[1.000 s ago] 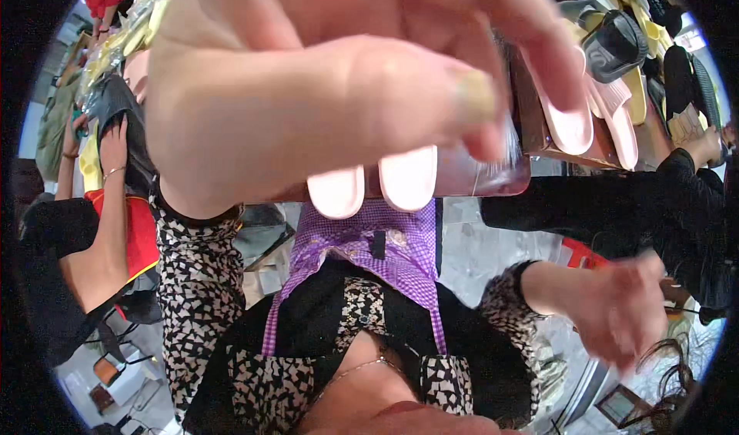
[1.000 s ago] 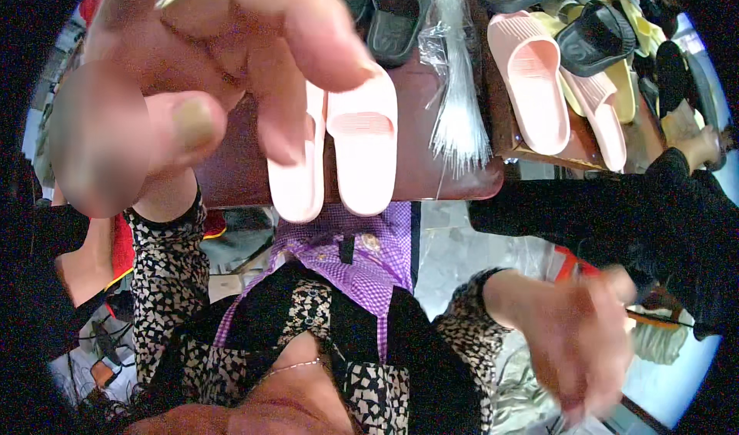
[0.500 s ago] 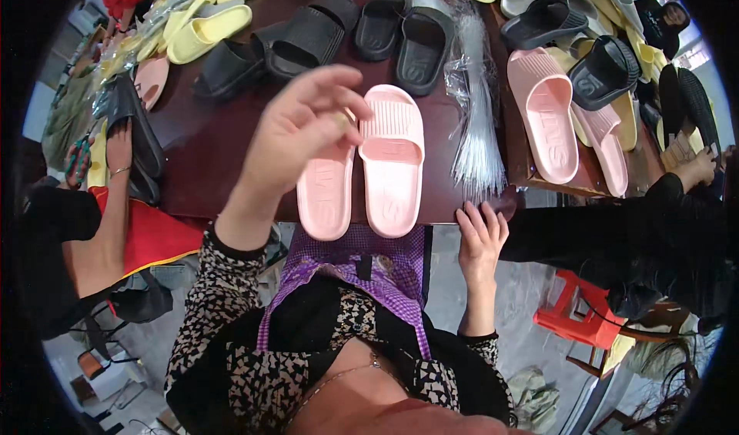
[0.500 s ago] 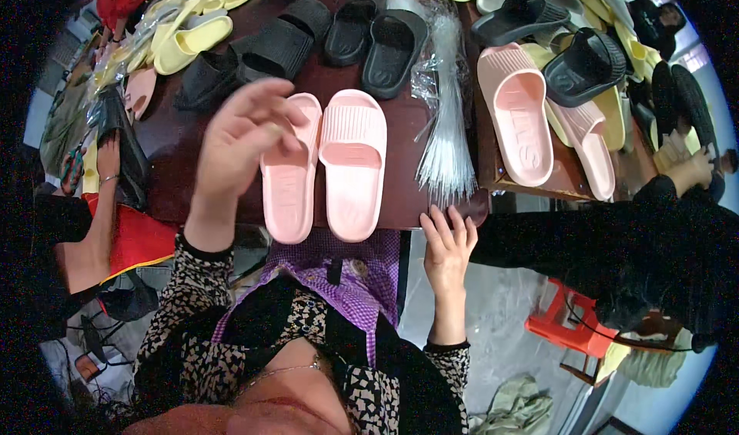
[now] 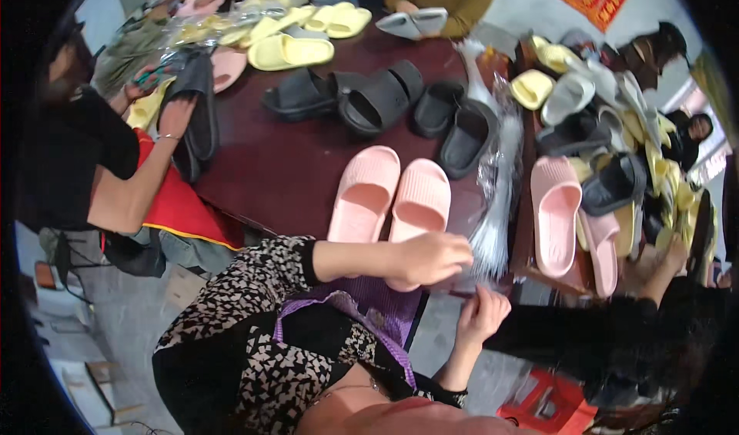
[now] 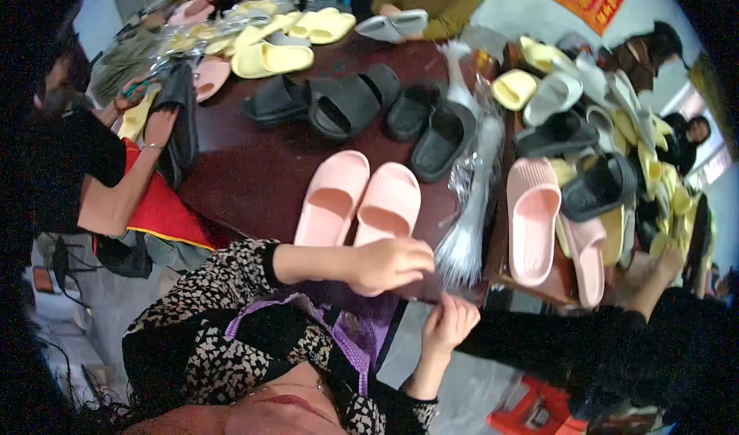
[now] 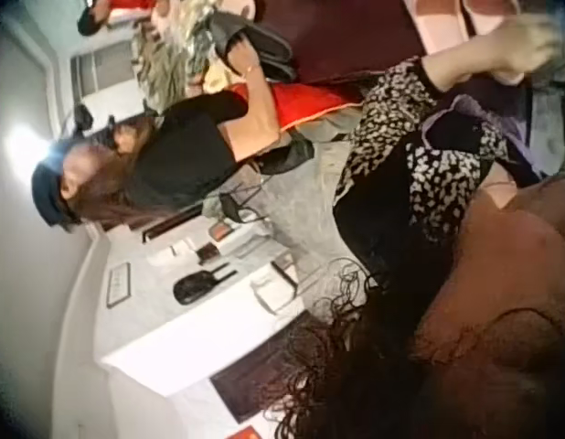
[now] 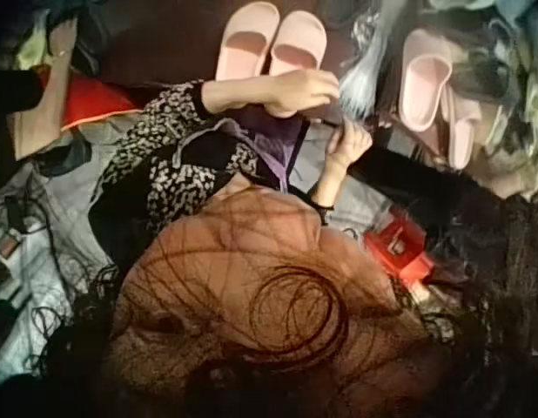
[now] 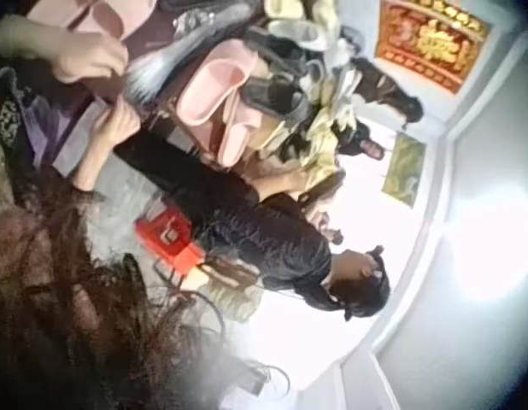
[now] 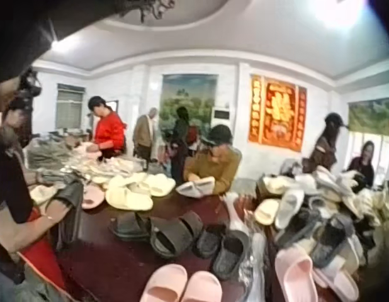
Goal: The person fastens pairs of slippers together by threading plastic tag fasteners through them by hand and sets the joined pairs aside.
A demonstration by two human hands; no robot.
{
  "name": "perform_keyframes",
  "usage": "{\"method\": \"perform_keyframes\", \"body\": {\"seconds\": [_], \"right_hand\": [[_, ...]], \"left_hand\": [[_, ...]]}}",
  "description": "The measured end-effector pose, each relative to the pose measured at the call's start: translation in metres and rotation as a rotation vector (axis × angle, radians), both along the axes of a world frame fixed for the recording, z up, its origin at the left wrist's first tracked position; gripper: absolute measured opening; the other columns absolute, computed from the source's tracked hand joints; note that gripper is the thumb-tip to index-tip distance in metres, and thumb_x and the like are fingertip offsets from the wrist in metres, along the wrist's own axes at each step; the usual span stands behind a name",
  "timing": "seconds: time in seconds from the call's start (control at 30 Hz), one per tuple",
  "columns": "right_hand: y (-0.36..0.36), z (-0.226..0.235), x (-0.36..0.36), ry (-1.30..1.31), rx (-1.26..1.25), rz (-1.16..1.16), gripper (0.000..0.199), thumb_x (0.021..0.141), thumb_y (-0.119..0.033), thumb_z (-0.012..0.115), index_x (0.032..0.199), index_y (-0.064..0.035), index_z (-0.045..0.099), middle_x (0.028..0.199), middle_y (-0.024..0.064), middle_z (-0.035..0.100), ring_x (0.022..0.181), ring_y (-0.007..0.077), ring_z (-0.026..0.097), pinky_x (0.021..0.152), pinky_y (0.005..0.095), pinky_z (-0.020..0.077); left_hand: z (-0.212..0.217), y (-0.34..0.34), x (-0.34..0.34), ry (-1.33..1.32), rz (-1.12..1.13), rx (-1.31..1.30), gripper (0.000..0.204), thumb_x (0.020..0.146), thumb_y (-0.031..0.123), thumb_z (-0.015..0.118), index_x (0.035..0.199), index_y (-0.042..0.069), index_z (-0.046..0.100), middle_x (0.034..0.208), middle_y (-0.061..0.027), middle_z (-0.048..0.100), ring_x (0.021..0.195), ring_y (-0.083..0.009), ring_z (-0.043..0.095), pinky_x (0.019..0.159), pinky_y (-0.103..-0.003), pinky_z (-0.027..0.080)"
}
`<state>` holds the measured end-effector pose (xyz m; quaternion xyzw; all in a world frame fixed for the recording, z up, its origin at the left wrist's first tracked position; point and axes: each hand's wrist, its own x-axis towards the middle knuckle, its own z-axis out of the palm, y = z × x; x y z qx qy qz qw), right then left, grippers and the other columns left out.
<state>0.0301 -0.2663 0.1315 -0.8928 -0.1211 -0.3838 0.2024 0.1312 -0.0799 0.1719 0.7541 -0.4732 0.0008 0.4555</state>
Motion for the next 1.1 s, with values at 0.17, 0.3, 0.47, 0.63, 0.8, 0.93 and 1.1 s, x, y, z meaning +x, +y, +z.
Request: {"method": "perform_keyframes", "body": {"seconds": [0.17, 0.3, 0.47, 0.63, 0.8, 0.93, 1.1], "right_hand": [[0.018, 0.038, 0.001, -0.127, 0.022, 0.022, 0.021, 0.066, 0.007, 0.057, 0.084, -0.0029, 0.059, 0.077, 0.0083, 0.058, 0.071, 0.0257, 0.053, 0.074, 0.0388, 0.0405], [0.024, 0.051, 0.016, -0.146, 0.049, 0.092, 0.020, 0.067, 0.009, 0.055, 0.083, -0.0022, 0.057, 0.074, 0.0094, 0.056, 0.070, 0.0271, 0.052, 0.072, 0.0390, 0.0410], [0.014, 0.048, 0.038, -0.098, 0.157, 0.221, 0.024, 0.069, 0.008, 0.057, 0.091, -0.0004, 0.057, 0.077, 0.0110, 0.056, 0.072, 0.0292, 0.052, 0.076, 0.0395, 0.0424], [-0.006, 0.049, 0.067, 0.242, 0.489, 0.384, 0.038, 0.072, 0.003, 0.061, 0.109, 0.0013, 0.054, 0.091, 0.0142, 0.059, 0.083, 0.0324, 0.056, 0.084, 0.0396, 0.0427], [-0.029, 0.040, 0.126, 0.401, 0.105, 0.284, 0.056, 0.076, -0.003, 0.063, 0.128, -0.0003, 0.043, 0.121, 0.0169, 0.051, 0.110, 0.0348, 0.049, 0.095, 0.0424, 0.0374], [-0.041, 0.006, 0.163, 0.505, -0.168, 0.195, 0.057, 0.079, -0.009, 0.062, 0.130, -0.0025, 0.040, 0.133, 0.0168, 0.043, 0.122, 0.0343, 0.040, 0.099, 0.0445, 0.0327], [-0.046, -0.029, 0.176, 0.547, -0.203, 0.120, 0.051, 0.081, -0.016, 0.059, 0.128, -0.0037, 0.043, 0.135, 0.0153, 0.042, 0.126, 0.0345, 0.035, 0.101, 0.0459, 0.0300]], "left_hand": [[-0.007, -0.019, -0.002, -0.196, -0.059, -0.160, 0.019, 0.078, 0.005, 0.059, 0.095, -0.001, 0.058, 0.097, -0.0138, 0.059, 0.088, -0.0298, 0.057, 0.076, -0.037, 0.047], [-0.010, -0.023, 0.010, -0.131, -0.102, -0.145, 0.019, 0.077, 0.006, 0.060, 0.095, 0.000, 0.058, 0.096, -0.0132, 0.060, 0.089, -0.0295, 0.057, 0.076, -0.037, 0.047], [-0.010, -0.026, 0.031, -0.066, -0.072, -0.101, 0.014, 0.079, 0.006, 0.058, 0.092, 0.001, 0.057, 0.093, -0.0133, 0.061, 0.088, -0.0305, 0.058, 0.075, -0.038, 0.047], [-0.004, -0.027, 0.036, 0.097, 0.077, -0.098, 0.009, 0.083, 0.006, 0.053, 0.089, -0.001, 0.054, 0.084, -0.0141, 0.060, 0.081, -0.0281, 0.059, 0.073, -0.037, 0.046], [-0.005, -0.024, 0.049, 0.498, 0.132, -0.388, 0.006, 0.088, 0.006, 0.049, 0.089, 0.001, 0.051, 0.079, -0.0090, 0.060, 0.075, -0.0167, 0.059, 0.069, -0.031, 0.047], [-0.011, -0.013, 0.053, 0.726, 0.057, -0.579, 0.005, 0.092, 0.007, 0.048, 0.092, 0.003, 0.050, 0.081, -0.0065, 0.061, 0.078, -0.0121, 0.060, 0.070, -0.027, 0.048], [-0.020, 0.013, 0.040, 0.774, -0.003, -0.613, 0.005, 0.092, 0.006, 0.047, 0.094, 0.003, 0.049, 0.079, -0.0067, 0.061, 0.074, -0.0134, 0.059, 0.070, -0.027, 0.048]]}}
